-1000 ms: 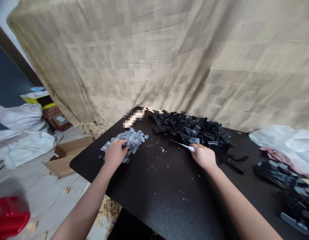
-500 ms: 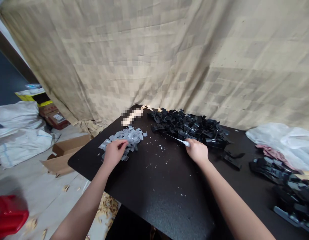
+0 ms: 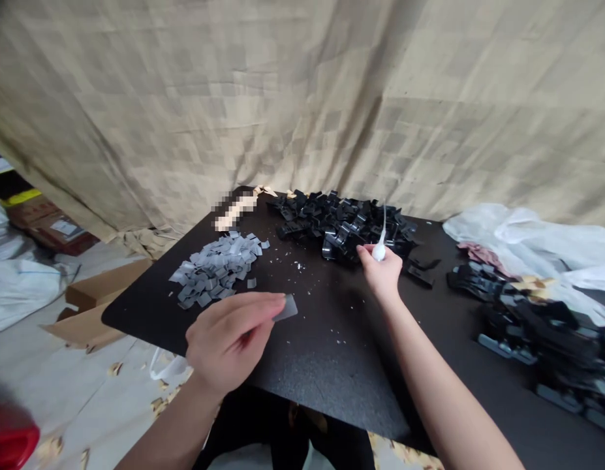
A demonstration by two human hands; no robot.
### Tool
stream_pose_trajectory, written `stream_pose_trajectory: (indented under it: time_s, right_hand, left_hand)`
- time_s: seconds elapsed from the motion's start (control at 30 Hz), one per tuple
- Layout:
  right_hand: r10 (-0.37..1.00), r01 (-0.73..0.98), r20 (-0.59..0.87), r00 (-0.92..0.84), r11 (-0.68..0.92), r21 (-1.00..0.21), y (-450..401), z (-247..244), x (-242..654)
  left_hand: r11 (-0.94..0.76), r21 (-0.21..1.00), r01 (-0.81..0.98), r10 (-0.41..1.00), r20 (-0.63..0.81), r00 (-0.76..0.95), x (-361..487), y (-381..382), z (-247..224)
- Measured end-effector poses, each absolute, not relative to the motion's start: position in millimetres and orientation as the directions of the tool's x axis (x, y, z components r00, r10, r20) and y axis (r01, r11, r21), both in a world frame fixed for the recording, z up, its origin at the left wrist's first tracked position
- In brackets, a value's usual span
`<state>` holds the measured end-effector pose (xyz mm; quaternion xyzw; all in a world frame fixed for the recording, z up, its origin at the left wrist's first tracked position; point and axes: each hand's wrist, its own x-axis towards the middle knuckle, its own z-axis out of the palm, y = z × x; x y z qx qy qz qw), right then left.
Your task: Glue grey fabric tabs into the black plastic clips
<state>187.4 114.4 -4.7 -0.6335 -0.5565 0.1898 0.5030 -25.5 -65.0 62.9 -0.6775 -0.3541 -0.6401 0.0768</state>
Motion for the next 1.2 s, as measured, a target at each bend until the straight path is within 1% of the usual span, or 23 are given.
stream_pose_trajectory:
  time_s: [0.07, 0.17, 0.27, 0.33, 0.4, 0.5, 0.67, 0.93, 1.07, 1.2]
  right_hand:
    - [0.903, 0.368, 0.244, 0.353, 0.106, -0.924, 94, -2, 192]
    - [0.915, 0.175, 0.156, 0.373, 0.096, -0.980, 60, 0, 199]
    - [0.927, 0.011, 0.095, 0.362, 0.098, -0.995, 31, 1, 205]
    - [0.938, -0.116, 0.046, 0.343, 0.091, -0.989, 18, -1, 206]
    - [0.951, -0.206, -0.003, 0.309, 0.064, -0.976, 9, -5, 204]
    - [0.963, -0.218, -0.050, 0.265, 0.010, -0.976, 4, -10, 199]
    - [0.968, -0.200, -0.089, 0.233, -0.041, -0.979, 1, -10, 195]
    - [0.961, -0.145, -0.129, 0.244, -0.096, -0.985, -4, -5, 194]
    - [0.955, -0.129, -0.132, 0.267, -0.100, -0.987, -4, -6, 194]
    - [0.954, -0.136, -0.135, 0.268, -0.101, -0.985, -3, -8, 195]
  left_hand:
    - [-0.731, 0.257, 0.632, 0.334, 0.943, 0.002, -22, -68, 63]
    - [-0.746, 0.211, 0.632, 0.326, 0.943, 0.070, -17, -69, 60]
    - [-0.760, 0.241, 0.604, 0.339, 0.939, 0.052, -10, -67, 56]
    - [-0.768, 0.263, 0.584, 0.346, 0.938, 0.033, -3, -65, 55]
    - [-0.789, 0.263, 0.555, 0.335, 0.942, 0.031, 5, -63, 54]
    - [-0.818, 0.260, 0.513, 0.317, 0.948, 0.024, 15, -63, 54]
    - [-0.818, 0.308, 0.485, 0.354, 0.935, 0.003, 22, -67, 53]
    - [-0.795, 0.382, 0.472, 0.435, 0.901, 0.003, 24, -74, 56]
    - [-0.803, 0.392, 0.449, 0.450, 0.893, 0.025, 24, -78, 55]
    - [-0.825, 0.379, 0.420, 0.436, 0.899, 0.046, 23, -79, 55]
